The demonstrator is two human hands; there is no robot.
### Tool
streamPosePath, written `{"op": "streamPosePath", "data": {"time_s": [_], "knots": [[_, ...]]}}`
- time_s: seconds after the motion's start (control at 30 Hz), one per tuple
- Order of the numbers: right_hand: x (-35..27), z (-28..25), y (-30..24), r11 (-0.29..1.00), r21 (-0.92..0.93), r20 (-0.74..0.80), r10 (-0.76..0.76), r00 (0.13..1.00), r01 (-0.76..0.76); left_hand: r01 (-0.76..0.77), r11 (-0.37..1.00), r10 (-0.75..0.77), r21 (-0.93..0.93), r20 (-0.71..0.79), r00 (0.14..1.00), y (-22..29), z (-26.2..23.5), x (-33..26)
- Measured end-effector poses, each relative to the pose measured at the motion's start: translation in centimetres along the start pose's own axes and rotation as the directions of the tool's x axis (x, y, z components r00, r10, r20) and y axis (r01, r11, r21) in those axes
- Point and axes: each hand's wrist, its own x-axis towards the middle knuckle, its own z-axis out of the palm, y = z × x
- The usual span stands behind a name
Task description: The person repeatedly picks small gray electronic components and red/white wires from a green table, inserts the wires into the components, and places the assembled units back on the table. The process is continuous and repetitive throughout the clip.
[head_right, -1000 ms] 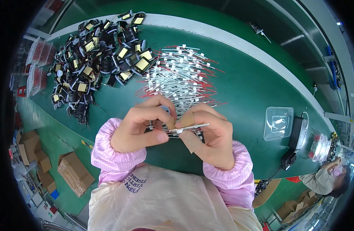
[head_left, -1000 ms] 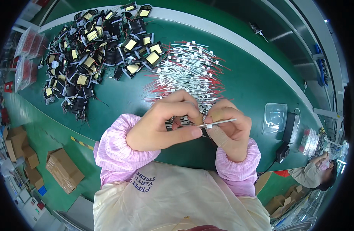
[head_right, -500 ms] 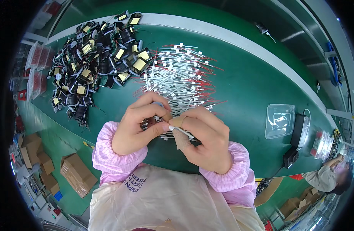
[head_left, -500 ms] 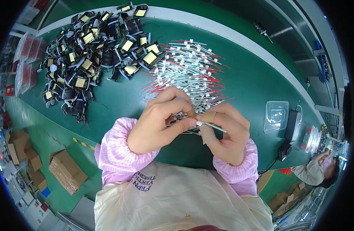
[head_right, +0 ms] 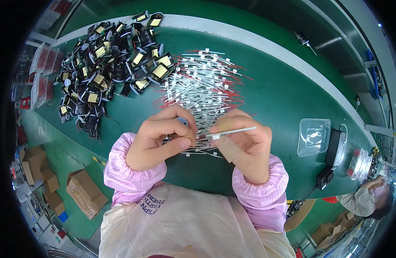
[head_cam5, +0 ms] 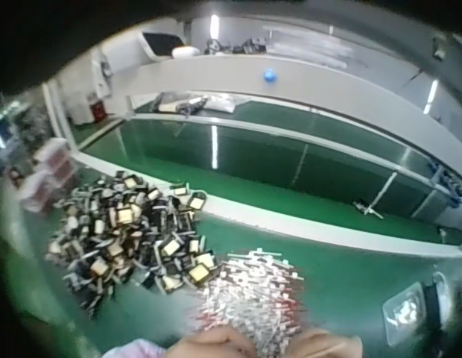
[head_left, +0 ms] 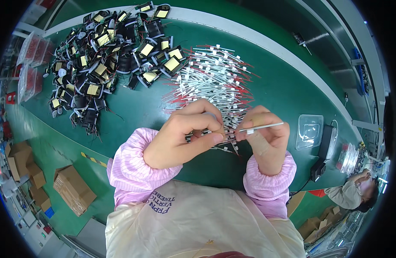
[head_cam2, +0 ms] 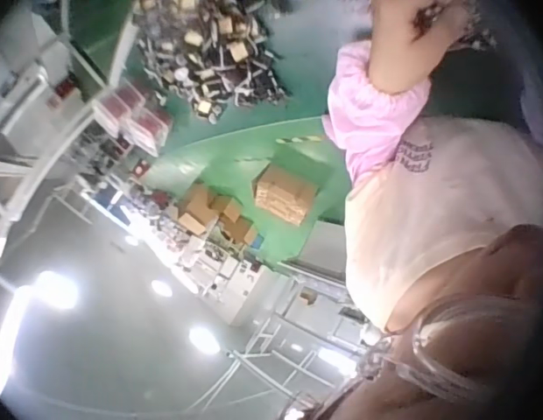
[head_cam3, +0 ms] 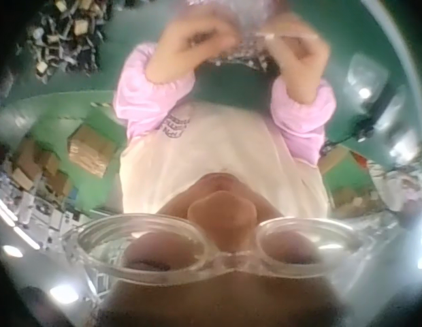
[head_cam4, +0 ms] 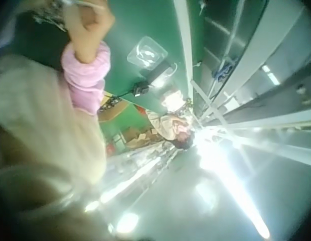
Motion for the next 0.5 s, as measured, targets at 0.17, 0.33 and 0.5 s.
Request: {"op": "streamPosePath", "data": {"time_s": [0.17,0.33,0.5], "knots": [[0.3,1.8,-0.2,0.996,0.005,-0.063,0.094,0.994,-0.094,-0.011,0.999,0.016,0.046,-0.113,0.994,0.2,0.5,-0.1],[0.1,1.4,0.0,0.972,-0.234,-0.010,-0.010,1.000,0.008,-0.068,0.983,0.093,0.169,-0.141,0.986,0.1,1.0,-0.1],[0.2,1.4,-0.2,0.973,-0.231,0.024,0.001,1.000,0.004,-0.105,0.973,0.132,0.204,-0.128,0.983,-0.1,0.9,-0.1]]}}
